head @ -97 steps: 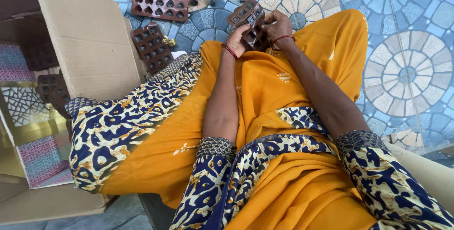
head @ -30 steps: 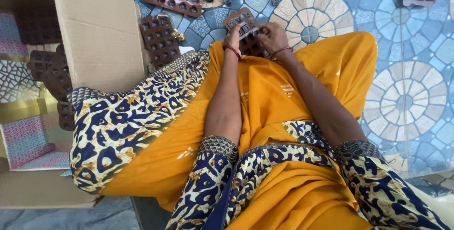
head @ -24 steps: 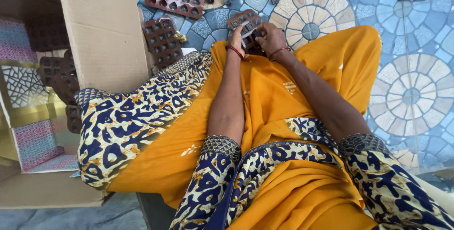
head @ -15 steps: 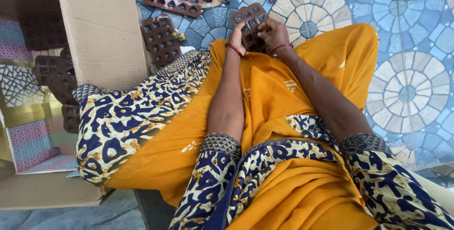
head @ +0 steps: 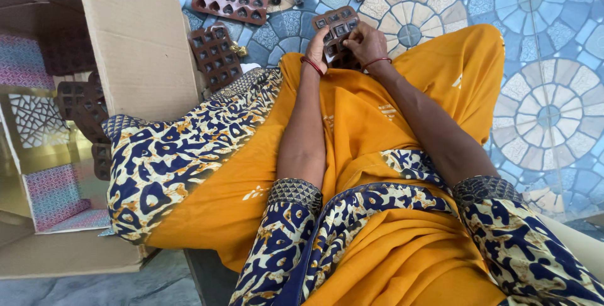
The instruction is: The person sits on the floor and places small dark square pieces into the cavities of a brown plastic mold. They pick up pieces from a pile on the floor and insert them into the mold one by one, filling the slots.
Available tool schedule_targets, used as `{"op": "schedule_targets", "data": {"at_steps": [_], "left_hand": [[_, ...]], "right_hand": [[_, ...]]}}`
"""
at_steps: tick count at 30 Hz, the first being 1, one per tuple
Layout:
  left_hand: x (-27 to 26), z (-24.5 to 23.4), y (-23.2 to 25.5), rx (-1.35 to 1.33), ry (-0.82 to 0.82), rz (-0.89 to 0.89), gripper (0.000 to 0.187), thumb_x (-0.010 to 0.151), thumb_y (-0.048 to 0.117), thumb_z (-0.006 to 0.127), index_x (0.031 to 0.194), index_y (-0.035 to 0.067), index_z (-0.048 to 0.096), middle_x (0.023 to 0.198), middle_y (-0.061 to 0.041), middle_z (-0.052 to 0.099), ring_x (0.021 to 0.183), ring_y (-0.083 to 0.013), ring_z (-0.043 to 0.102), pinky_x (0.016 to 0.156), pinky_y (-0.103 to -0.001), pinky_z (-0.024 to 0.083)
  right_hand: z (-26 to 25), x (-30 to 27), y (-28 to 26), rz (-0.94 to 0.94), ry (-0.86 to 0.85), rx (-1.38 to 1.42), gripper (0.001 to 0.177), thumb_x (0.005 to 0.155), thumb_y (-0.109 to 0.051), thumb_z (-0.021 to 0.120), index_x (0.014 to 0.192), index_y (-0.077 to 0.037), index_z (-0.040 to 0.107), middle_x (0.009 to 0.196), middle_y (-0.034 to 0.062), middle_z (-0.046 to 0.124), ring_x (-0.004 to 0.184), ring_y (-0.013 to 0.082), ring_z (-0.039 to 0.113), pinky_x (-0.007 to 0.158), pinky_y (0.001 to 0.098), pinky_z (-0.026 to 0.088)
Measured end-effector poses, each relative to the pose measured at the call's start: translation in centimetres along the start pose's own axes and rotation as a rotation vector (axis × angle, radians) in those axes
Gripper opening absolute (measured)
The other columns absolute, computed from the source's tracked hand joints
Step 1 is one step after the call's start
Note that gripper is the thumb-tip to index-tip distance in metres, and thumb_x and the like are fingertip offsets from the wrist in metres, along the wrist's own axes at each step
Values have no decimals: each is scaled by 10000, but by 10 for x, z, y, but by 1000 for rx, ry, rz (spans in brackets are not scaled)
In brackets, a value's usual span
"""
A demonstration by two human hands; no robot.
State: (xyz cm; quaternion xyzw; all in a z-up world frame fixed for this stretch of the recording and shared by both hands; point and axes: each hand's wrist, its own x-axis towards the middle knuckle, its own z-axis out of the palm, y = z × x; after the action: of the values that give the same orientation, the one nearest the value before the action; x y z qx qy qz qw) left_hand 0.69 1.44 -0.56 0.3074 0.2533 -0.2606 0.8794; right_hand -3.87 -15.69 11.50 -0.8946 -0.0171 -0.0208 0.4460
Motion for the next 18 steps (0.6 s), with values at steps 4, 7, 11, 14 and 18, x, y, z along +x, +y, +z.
{"op": "schedule_targets", "data": {"at_steps": [4, 7, 11, 14, 18], "left_hand": [[8, 2, 2, 86, 250, 178, 495, 915, 375, 735, 1250, 13, 689, 1132, -98, 734, 988, -241, 695, 870, -412, 566], [11, -4, 3, 64, 456, 215, 507, 872, 353, 696, 1261, 32, 647, 1155, -71, 687, 996, -239, 669, 852, -455, 548], [14, -13, 4, 193, 600, 360, 500, 868, 358, 701, 1201, -14, 693, 1176, -111, 724, 1012, -232, 666, 912, -372, 511], [18, -15, 1, 159, 596, 359, 513, 850, 345, 715, 1199, -31, 707, 1170, -119, 716, 1005, -235, 635, 897, -363, 499], [24, -26, -3, 124, 667, 189, 498, 831, 338, 733, 1189, -6, 697, 1135, -82, 679, 962, -219, 617, 858, -401, 488]], "right_hand": [[2, -4, 0, -53, -18, -93, 263, 882, -247, 852, 871, -44, 686, 818, 158, 703, 755, 331, 685, 678, 436, 527], [8, -3, 8, -98, -21, -99, 237, 903, -248, 821, 898, -46, 699, 847, 164, 708, 781, 350, 683, 687, 449, 527], [14, 17, 28, -57, -33, -92, 149, 885, -180, 791, 871, -58, 706, 841, 161, 718, 778, 332, 698, 704, 442, 546], [13, 49, 49, -50, 78, -98, 90, 865, -31, 694, 924, -87, 734, 890, 122, 733, 830, 302, 713, 755, 426, 561], [-1, 86, 62, 3, 115, -217, 219, 792, -10, 766, 997, -82, 734, 969, 135, 685, 911, 342, 674, 786, 449, 528]]}}
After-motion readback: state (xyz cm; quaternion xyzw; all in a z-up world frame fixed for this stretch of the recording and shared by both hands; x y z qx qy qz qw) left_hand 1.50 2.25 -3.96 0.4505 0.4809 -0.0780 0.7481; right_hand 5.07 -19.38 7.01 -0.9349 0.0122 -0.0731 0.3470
